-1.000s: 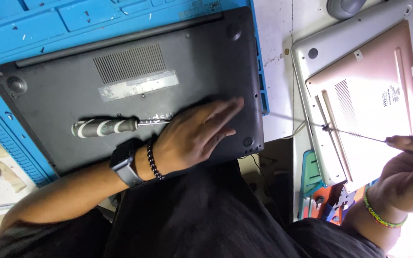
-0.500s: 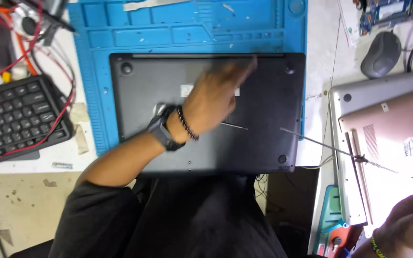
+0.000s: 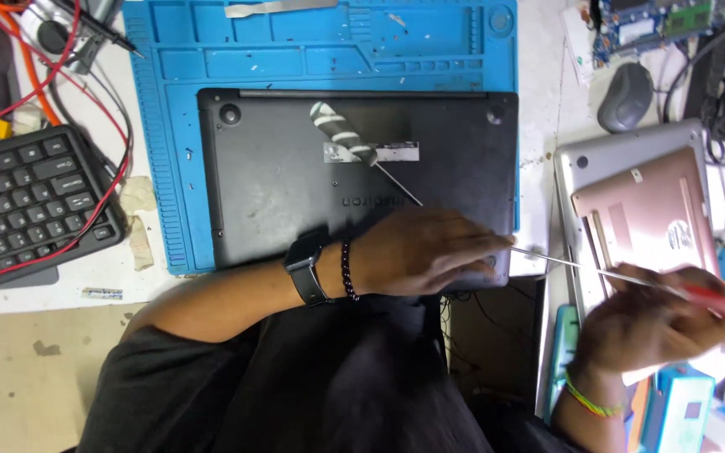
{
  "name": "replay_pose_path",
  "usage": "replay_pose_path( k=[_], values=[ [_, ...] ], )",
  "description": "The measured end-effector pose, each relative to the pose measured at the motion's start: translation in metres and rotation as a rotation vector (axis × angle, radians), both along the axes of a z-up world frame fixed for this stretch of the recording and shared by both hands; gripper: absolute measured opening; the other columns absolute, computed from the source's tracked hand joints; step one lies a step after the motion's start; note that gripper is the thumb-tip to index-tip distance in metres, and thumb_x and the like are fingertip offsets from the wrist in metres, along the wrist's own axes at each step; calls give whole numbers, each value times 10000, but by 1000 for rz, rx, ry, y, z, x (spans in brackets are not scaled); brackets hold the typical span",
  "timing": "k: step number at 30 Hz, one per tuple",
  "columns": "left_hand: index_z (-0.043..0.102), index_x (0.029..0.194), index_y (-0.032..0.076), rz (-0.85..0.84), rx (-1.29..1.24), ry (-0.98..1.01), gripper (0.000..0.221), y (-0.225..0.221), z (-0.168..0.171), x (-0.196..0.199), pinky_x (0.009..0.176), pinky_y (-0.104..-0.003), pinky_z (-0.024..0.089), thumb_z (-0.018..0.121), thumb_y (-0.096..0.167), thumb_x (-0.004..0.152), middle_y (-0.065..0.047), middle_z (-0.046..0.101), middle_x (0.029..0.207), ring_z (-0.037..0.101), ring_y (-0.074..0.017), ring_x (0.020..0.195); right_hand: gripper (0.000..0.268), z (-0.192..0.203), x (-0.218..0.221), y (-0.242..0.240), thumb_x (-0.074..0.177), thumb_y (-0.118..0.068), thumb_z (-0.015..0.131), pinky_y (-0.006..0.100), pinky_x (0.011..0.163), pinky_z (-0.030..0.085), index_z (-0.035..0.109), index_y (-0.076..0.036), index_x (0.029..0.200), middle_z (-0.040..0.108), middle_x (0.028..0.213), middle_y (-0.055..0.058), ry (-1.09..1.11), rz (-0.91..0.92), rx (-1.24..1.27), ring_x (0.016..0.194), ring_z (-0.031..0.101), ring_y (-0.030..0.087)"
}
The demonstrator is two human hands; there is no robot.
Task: Unscrewing the back panel of a laptop and prying it open to access and inspect internal components.
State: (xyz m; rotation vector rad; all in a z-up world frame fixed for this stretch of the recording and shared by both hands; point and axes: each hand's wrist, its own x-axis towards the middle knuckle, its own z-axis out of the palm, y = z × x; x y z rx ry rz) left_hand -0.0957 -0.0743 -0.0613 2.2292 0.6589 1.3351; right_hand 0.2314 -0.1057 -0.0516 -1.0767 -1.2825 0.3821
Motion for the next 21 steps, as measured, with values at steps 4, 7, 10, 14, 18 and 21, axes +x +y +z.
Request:
replay_pose_path(
  k=[4,7,10,14,18,21],
  values=[
    [632,1291,141,-26,-153,-62,390,-4,-8,-8,628,-448,554,650,-32,942,-133,735,1109,722,-330,811,285,23,-71,10,1194,-295,526,338,573,480,358,-129,1354,349,922,101,-7,-28,-51,675,395,164],
    [610,1349,76,-70,-159,-19,355,2,-4,-13,790,-436,570,612,16,999,-113,740,1218,719,-318,944,424,12,-66,1,1092,-270,725,215,592,362,426,-266,1393,490,1065,32,340,99,-212,730,492,126],
    [661,1278,100,73,-131,-36,294,2,2,-15,687,-407,566,665,18,996,-69,774,1109,727,-269,832,547,7,-77,1,1055,-222,737,247,670,507,421,-215,1501,602,1063,30,574,50,-206,811,575,162],
    [685,1214,115,146,-90,-25,241,3,6,-17,691,-393,549,674,33,987,-17,782,1129,745,-243,830,487,-1,-82,1,1064,-191,711,267,800,574,440,-202,1468,590,1134,29,641,174,-162,872,542,155],
    [729,1195,129,298,79,67,216,6,10,-23,670,-335,483,737,73,987,9,768,1023,687,-174,756,596,-9,-95,2,1068,-107,672,332,848,604,383,-126,1588,623,1191,62,747,192,-88,927,550,208],
    [740,1159,94,319,137,82,190,10,12,-26,700,-339,478,734,29,981,6,755,989,663,-170,754,736,-1,-110,0,1050,-40,670,358,899,665,276,-129,1666,648,1178,72,798,233,-76,964,624,239]
  ],
)
